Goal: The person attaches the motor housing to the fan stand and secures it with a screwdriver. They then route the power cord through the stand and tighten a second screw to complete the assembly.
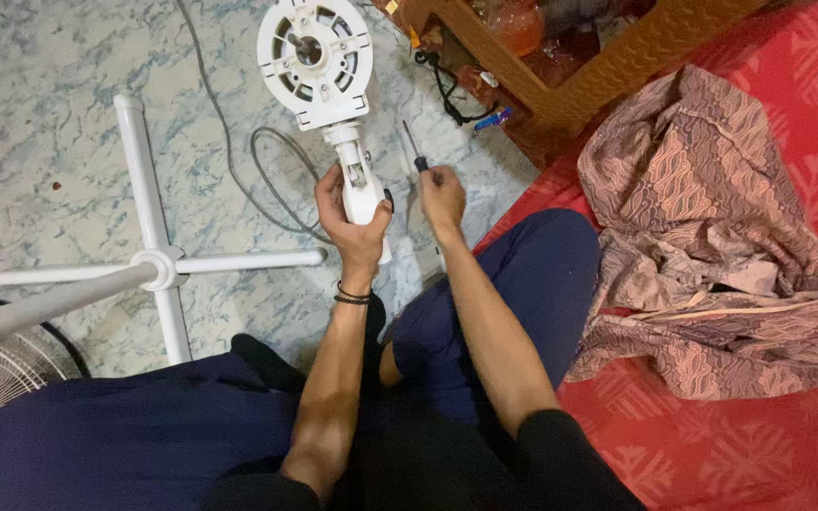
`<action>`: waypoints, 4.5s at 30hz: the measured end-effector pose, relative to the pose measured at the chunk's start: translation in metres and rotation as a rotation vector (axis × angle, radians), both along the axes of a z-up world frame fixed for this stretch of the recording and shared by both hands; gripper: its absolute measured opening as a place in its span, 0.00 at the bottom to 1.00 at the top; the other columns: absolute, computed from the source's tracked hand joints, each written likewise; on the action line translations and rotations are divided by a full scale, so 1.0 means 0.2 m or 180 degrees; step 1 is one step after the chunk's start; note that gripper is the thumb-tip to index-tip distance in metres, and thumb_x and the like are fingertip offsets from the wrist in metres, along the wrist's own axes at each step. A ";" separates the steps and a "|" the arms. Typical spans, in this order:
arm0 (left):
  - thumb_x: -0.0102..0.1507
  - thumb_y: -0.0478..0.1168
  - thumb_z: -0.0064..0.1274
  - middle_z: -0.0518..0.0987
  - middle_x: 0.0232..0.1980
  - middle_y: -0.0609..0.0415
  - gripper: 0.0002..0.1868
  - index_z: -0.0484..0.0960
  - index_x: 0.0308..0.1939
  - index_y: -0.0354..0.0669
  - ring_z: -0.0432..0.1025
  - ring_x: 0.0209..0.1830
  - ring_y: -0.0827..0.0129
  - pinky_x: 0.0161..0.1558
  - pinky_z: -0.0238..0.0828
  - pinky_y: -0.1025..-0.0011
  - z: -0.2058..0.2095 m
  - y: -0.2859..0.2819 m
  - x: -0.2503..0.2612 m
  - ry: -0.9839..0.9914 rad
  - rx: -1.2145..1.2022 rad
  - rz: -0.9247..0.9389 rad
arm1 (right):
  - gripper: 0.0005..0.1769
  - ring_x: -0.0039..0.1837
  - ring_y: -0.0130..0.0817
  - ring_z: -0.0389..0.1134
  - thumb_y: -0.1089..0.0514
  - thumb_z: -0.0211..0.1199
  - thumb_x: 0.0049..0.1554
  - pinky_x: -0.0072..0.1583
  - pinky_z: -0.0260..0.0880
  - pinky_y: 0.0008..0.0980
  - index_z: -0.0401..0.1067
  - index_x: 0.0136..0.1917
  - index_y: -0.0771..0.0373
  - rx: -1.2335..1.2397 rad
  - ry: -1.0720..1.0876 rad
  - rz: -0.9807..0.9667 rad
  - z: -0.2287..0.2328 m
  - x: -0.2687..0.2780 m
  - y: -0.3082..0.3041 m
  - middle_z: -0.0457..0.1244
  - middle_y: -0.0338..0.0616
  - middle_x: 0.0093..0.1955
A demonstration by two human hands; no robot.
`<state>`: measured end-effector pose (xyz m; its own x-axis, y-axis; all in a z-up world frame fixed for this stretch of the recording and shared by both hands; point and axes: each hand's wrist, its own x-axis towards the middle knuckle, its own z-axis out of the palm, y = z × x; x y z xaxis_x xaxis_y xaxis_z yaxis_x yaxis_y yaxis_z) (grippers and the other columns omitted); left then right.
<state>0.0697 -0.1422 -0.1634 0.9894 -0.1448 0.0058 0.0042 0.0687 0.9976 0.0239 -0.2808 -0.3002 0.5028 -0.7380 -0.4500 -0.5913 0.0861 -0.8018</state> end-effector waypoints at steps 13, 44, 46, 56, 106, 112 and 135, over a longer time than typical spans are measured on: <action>0.55 0.34 0.63 0.72 0.66 0.39 0.42 0.61 0.71 0.31 0.70 0.68 0.56 0.71 0.65 0.61 0.28 0.21 -0.02 -0.0502 -0.0192 0.0137 | 0.18 0.53 0.30 0.66 0.67 0.64 0.53 0.54 0.65 0.28 0.78 0.58 0.66 -0.0762 -0.1632 0.2149 1.28 -0.06 -0.40 0.68 0.43 0.51; 0.55 0.43 0.67 0.74 0.63 0.46 0.43 0.66 0.70 0.31 0.71 0.62 0.64 0.67 0.70 0.65 0.84 0.97 -0.33 -0.1151 -0.0731 0.0735 | 0.16 0.50 0.25 0.65 0.68 0.64 0.54 0.52 0.63 0.23 0.77 0.57 0.68 -0.1237 -0.2291 0.3104 2.02 -0.09 0.47 0.66 0.41 0.51; 0.56 0.43 0.67 0.73 0.64 0.46 0.43 0.66 0.70 0.32 0.71 0.63 0.64 0.68 0.69 0.65 0.83 0.96 -0.32 -0.1184 -0.0736 0.0717 | 0.16 0.52 0.25 0.65 0.68 0.64 0.55 0.54 0.64 0.23 0.77 0.58 0.68 -0.1241 -0.2401 0.3111 2.02 -0.10 0.46 0.66 0.42 0.53; 0.55 0.39 0.64 0.72 0.64 0.45 0.43 0.64 0.71 0.31 0.71 0.63 0.63 0.67 0.70 0.64 0.81 0.96 -0.30 -0.1097 -0.0785 0.0704 | 0.15 0.51 0.25 0.65 0.68 0.65 0.54 0.52 0.63 0.24 0.77 0.56 0.68 -0.1410 -0.2308 0.3074 2.02 -0.08 0.46 0.66 0.41 0.51; 0.54 0.35 0.65 0.76 0.60 0.47 0.43 0.65 0.71 0.33 0.73 0.59 0.66 0.63 0.72 0.67 0.84 0.93 -0.34 -0.1113 -0.0617 0.0708 | 0.15 0.25 0.19 0.53 0.52 0.55 0.68 0.28 0.50 0.21 0.72 0.54 0.66 0.0673 -0.1234 0.2909 1.96 -0.02 0.36 0.62 0.40 0.29; 0.53 0.35 0.66 0.76 0.60 0.47 0.44 0.64 0.72 0.32 0.73 0.59 0.66 0.64 0.71 0.68 0.84 0.92 -0.33 -0.1187 -0.0567 0.0687 | 0.19 0.38 0.20 0.64 0.64 0.69 0.55 0.38 0.65 0.23 0.65 0.57 0.67 0.0407 -0.1632 0.3143 2.03 -0.03 0.34 0.63 0.34 0.42; 0.52 0.35 0.64 0.76 0.59 0.46 0.43 0.65 0.71 0.31 0.74 0.57 0.66 0.61 0.73 0.68 0.85 0.89 -0.35 -0.1026 -0.0612 0.0728 | 0.13 0.35 0.18 0.61 0.58 0.70 0.52 0.37 0.61 0.21 0.71 0.49 0.62 0.0160 -0.1551 0.3205 2.04 -0.03 0.34 0.63 0.32 0.36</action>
<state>0.0006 0.0366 0.0072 0.9391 0.1117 0.3251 -0.3423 0.2163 0.9144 0.0183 -0.2132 0.1079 0.9912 0.1182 -0.0601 -0.0334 -0.2159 -0.9758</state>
